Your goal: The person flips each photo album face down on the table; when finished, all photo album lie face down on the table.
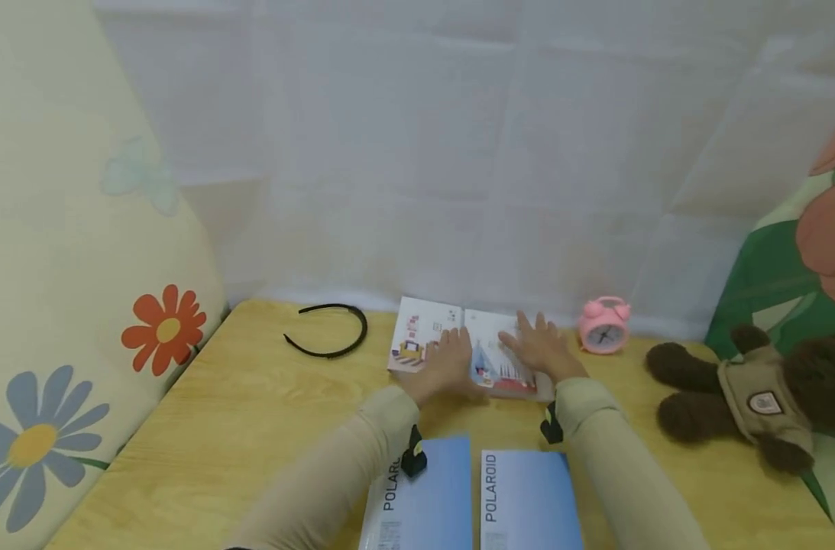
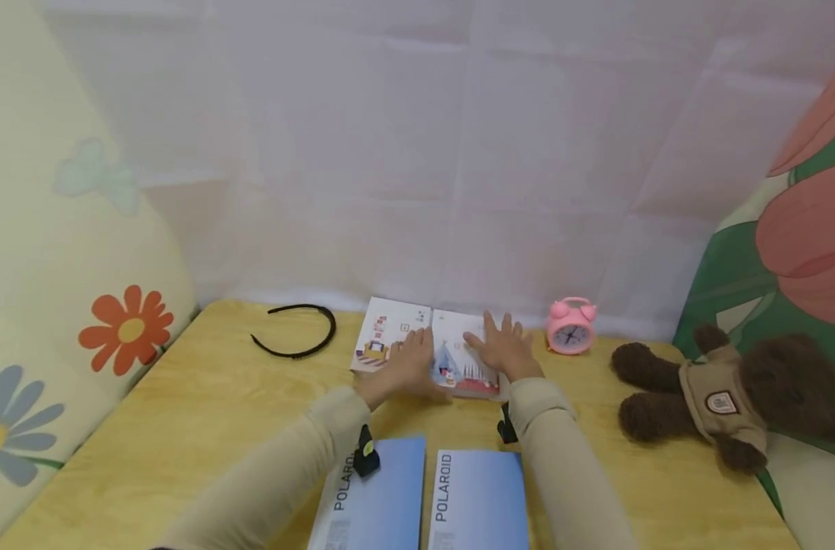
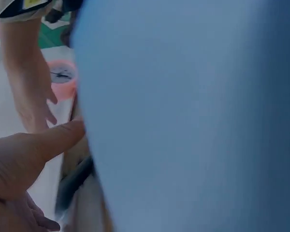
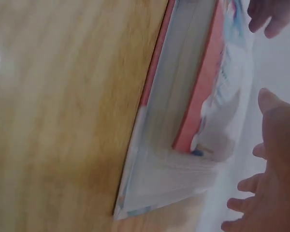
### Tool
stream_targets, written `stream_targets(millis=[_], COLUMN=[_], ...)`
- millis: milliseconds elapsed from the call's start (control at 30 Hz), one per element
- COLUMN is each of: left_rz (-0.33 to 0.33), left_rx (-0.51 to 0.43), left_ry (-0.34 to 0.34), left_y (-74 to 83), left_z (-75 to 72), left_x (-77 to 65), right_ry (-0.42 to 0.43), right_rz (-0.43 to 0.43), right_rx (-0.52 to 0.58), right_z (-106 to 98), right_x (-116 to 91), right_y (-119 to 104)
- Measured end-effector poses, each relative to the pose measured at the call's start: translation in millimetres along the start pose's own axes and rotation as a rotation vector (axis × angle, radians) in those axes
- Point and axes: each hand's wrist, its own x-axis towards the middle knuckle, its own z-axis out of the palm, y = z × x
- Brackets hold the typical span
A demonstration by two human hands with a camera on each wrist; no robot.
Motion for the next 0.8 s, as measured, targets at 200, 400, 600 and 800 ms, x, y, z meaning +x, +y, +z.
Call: stream_targets(millis=[200,400,600,800], left_rz=[0.037,0.042,0.056,0.129], left_rx=[-0.021,-0.094,-0.32,-0.522], left_ry=[0.022,0.058,0.08,0.12], left_y=[3.7,7.0,6.4,6.0], left_z=[19.1,17.7,16.0,14.0], left_x=[-1.2,-8.8,-22.7,-38.3], right_ry=[-0.049,-0.013,0.013,0.04], right_rz=[0.004,0.005,0.001,-0.012], right_rx=[0.077,0.137,0.256,0.377], right_z=[8,12,14,22], right_x=[4,2,-7,-17], right_y=[10,14,10,0])
